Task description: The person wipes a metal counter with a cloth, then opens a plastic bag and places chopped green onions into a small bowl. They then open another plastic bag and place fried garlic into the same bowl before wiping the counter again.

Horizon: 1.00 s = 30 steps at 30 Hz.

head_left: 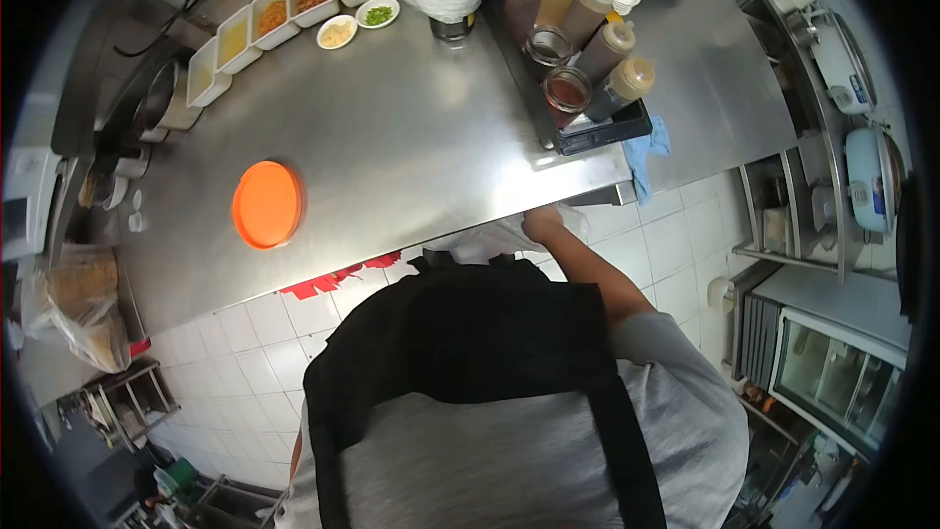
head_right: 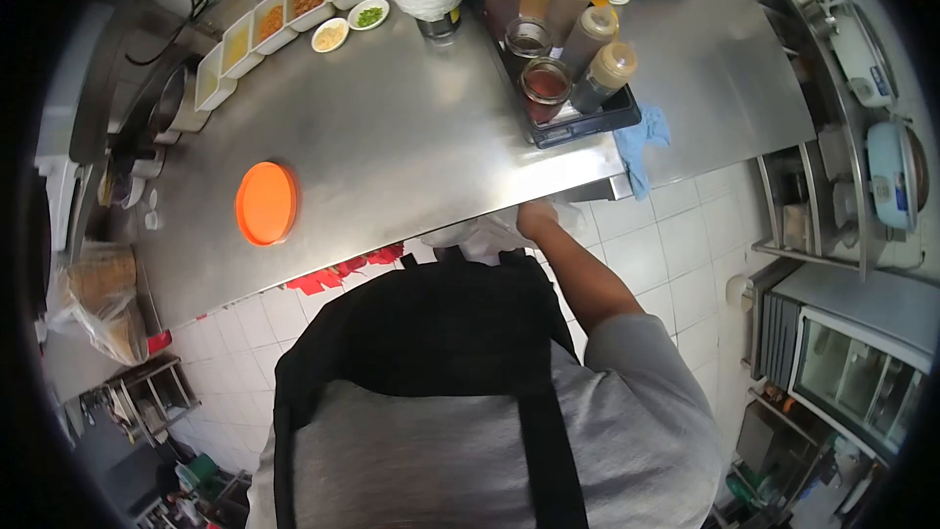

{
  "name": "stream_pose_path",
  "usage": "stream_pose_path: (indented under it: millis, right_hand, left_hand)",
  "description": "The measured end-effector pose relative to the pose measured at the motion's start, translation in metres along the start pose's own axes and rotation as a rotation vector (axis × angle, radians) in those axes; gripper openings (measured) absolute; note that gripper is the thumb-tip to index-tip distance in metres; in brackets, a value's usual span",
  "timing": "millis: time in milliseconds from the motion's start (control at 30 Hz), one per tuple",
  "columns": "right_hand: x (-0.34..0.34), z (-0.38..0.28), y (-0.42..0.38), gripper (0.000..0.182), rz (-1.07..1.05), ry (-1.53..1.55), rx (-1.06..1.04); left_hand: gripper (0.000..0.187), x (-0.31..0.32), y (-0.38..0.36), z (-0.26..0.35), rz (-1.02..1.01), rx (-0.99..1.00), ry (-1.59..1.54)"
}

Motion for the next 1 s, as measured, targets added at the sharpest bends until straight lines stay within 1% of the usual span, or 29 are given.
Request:
stream_pose_path:
  millis: [33,133,200,233,267,300,333,367,400,433,467,500,533,567,600,633,700,733,767,800,833,867,900,933,1000]
  right_hand:
    - [-0.008,0.001,-0.006,0.032,0.012,-0.03,-0.044]
    - [-0.036,-0.001,-0.046,0.032,0.046,0.091,-0.188]
    - [-0.061,-0.01,-0.077,0.034,0.178,0.136,-0.384]
    - [-0.071,-0.013,-0.092,0.031,0.224,0.236,-0.476]
    - [-0.076,-0.008,-0.101,0.027,0.259,0.327,-0.5]
    - [-0.084,-0.006,-0.115,0.022,0.286,0.391,-0.527]
    - [-0.094,-0.001,-0.129,0.018,0.324,0.458,-0.544]
    - [-0.097,0.01,-0.137,0.016,0.319,0.524,-0.484]
    - [-0.097,0.023,-0.145,0.015,0.312,0.597,-0.418]
    - [-0.102,0.037,-0.154,0.017,0.406,0.599,-0.405]
    - [-0.098,0.054,-0.157,0.017,0.445,0.585,-0.379]
    - [-0.09,0.071,-0.158,0.018,0.471,0.569,-0.361]
    - [-0.083,0.081,-0.161,0.019,0.49,0.556,-0.345]
    - [-0.078,0.09,-0.168,0.021,0.489,0.611,-0.32]
    - [-0.079,0.094,-0.179,0.024,0.487,0.661,-0.293]
    - [-0.082,0.095,-0.194,0.028,0.514,0.657,-0.25]
    - [-0.069,0.106,-0.211,0.027,0.545,0.713,-0.216]
    - [-0.056,0.116,-0.218,0.026,0.562,0.741,-0.185]
    - [-0.038,0.128,-0.226,0.026,0.581,0.725,-0.107]
    - [-0.019,0.141,-0.234,0.025,0.605,0.704,-0.029]
    - [0.001,0.151,-0.244,0.025,0.6,0.769,0.047]
    - [0.027,0.161,-0.257,0.025,0.586,0.835,0.128]
    - [0.062,0.175,-0.266,0.024,0.506,0.918,0.206]
    - [0.101,0.193,-0.274,0.023,0.426,0.998,0.28]
    - [0.167,0.232,-0.304,0.02,0.407,0.935,0.406]
  left_hand:
    - [0.022,0.013,0.004,-0.009,0.002,-0.013,-0.035]
    - [0.024,0.049,0.02,-0.029,-0.007,-0.036,-0.142]
    - [0.026,0.072,0.033,-0.039,-0.015,-0.047,-0.213]
    - [0.027,0.082,0.041,-0.046,-0.023,-0.05,-0.257]
    - [0.027,0.092,0.052,-0.049,-0.038,-0.044,-0.303]
    - [0.028,0.104,0.067,-0.058,-0.074,-0.011,-0.424]
    - [0.029,0.116,0.086,-0.065,-0.146,0.041,-0.639]
    - [0.03,0.124,0.106,-0.071,-0.226,0.07,-0.858]
    - [0.03,0.125,0.119,-0.064,-0.317,0.089,-0.999]
    - [0.031,0.08,0.077,0.042,-0.163,0.311,-0.488]
    - [0.032,0.028,0.017,0.176,0.082,0.443,0.032]
    - [0.03,0.008,-0.003,0.242,0.134,0.306,0.398]
    - [0.029,-0.009,0.005,0.265,0.389,0.666,0.312]
    - [0.032,-0.026,0.0,0.304,0.396,0.72,0.15]
    - [0.038,-0.04,0.008,0.325,0.497,0.836,0.247]
    - [0.053,-0.052,0.008,0.353,0.635,0.934,0.418]
    - [0.066,-0.074,0.065,0.354,0.803,0.706,0.599]
    - [0.069,-0.057,0.079,0.353,0.754,0.61,0.705]
    - [0.073,-0.031,0.091,0.368,0.71,0.52,0.807]
    - [0.081,0.031,0.069,0.4,0.329,0.71,0.885]
    - [0.082,0.106,0.06,0.4,0.095,1.294,0.747]
    - [0.076,0.163,0.01,0.425,-0.49,1.352,0.326]
    - [0.069,0.195,-0.043,0.433,-0.216,1.902,0.806]
    - [0.063,0.186,-0.044,0.447,-0.212,1.85,0.647]
    - [0.051,0.165,-0.029,0.471,-0.197,1.714,0.339]
Point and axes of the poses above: each hand's wrist, its own y-axis towards the middle knuckle, its own x-axis out of the palm, z = x × y, the point moved 8 cm from there along y, towards the middle knuckle, and after that the axes turned 2 degrees about -z, right-handed, at the moved point
